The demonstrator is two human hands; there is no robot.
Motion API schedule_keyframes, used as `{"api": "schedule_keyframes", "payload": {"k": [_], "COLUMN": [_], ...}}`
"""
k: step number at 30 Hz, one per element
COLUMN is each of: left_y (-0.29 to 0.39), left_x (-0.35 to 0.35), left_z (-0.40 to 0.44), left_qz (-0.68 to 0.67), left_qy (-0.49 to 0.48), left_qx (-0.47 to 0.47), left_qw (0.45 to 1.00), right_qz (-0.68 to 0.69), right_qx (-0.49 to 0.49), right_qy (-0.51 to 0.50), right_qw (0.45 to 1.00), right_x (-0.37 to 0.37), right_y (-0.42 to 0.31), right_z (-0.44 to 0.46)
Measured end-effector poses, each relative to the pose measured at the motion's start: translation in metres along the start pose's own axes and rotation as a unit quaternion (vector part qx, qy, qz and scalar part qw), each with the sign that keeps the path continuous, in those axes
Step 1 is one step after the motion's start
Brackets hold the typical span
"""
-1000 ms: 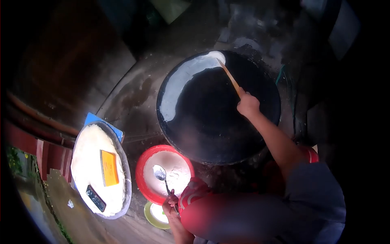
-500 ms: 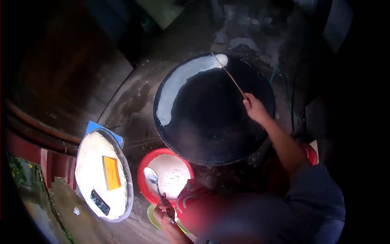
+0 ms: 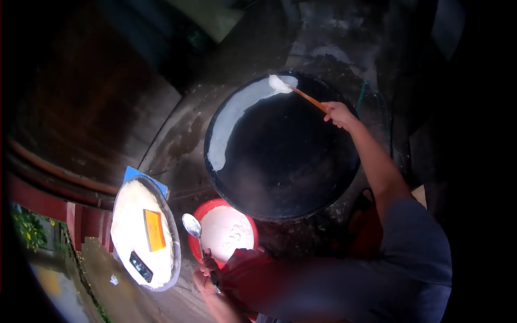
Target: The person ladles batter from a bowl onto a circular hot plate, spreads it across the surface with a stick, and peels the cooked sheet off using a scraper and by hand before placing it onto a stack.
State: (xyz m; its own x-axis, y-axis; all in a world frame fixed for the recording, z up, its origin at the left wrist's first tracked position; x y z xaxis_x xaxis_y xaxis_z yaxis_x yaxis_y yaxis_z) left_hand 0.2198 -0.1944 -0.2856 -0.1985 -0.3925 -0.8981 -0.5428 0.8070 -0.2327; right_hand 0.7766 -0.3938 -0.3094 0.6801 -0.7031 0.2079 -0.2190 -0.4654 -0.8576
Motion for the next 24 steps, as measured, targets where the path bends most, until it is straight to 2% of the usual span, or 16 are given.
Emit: {"api": "schedule_keyframes", "payload": {"k": [2, 4, 6, 8, 10, 12, 13, 14, 16, 18, 20, 22, 24], "left_y": [0.004, 0.005, 0.005, 0.013, 0.017, 0.018, 0.017, 0.017, 0.019, 0.021, 0.023, 0.022, 0.021], "left_x": [0.009, 0.018, 0.023, 0.030, 0.031, 0.031, 0.027, 0.025, 0.027, 0.030, 0.033, 0.035, 0.033], "left_z": [0.005, 0.007, 0.010, 0.011, 0.011, 0.010, 0.011, 0.010, 0.008, 0.008, 0.006, 0.003, 0.004], "left_qz": [0.009, 0.012, 0.008, 0.012, 0.024, 0.039, 0.047, 0.055, 0.056, 0.056, 0.061, 0.068, 0.077], "left_qy": [-0.007, 0.032, 0.053, 0.051, 0.045, 0.041, 0.024, 0.008, 0.002, -0.006, -0.023, -0.011, -0.002], "left_qx": [0.009, 0.005, 0.004, -0.010, -0.023, -0.035, -0.031, -0.028, -0.021, -0.013, -0.006, -0.018, -0.029], "left_qw": [1.000, 0.999, 0.999, 0.999, 0.998, 0.998, 0.998, 0.998, 0.998, 0.998, 0.998, 0.997, 0.997], "right_qz": [0.009, 0.007, 0.004, -0.028, -0.032, 0.035, -0.048, -0.054, -0.134, -0.303, -0.232, -0.129, -0.143], "right_qx": [0.022, -0.015, 0.005, 0.002, 0.094, 0.004, 0.025, -0.018, 0.046, 0.102, 0.030, 0.069, 0.136], "right_qy": [0.086, 0.064, -0.017, -0.017, 0.065, 0.059, 0.041, 0.002, -0.025, 0.074, 0.168, 0.166, 0.103], "right_qw": [0.996, 0.998, 1.000, 0.999, 0.993, 0.998, 0.998, 0.998, 0.990, 0.945, 0.958, 0.975, 0.975], "right_x": [0.014, 0.006, -0.024, -0.019, -0.020, -0.031, -0.043, -0.054, -0.059, -0.033, -0.006, 0.003, -0.039], "right_y": [0.009, 0.016, 0.003, -0.007, -0.026, -0.011, -0.016, -0.010, -0.020, -0.017, 0.004, 0.049, 0.038], "right_z": [0.017, 0.023, 0.020, 0.003, -0.004, -0.004, 0.004, 0.011, 0.001, -0.006, -0.021, 0.015, 0.025]}}
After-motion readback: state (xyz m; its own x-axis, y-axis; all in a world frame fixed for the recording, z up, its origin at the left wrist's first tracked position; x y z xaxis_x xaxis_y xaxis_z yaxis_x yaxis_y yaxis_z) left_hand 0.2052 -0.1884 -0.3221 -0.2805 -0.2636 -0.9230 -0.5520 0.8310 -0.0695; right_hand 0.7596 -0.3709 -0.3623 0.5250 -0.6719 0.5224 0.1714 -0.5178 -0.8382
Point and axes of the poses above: each hand's wrist, its own z-axis towards the middle knuckle, its own x-axis out of the back of the hand, y = z × x, the point moved 7 cm from there along z, towards the middle knuckle, and after that the axes turned 11 degrees about -y, right-handed, at the moved point
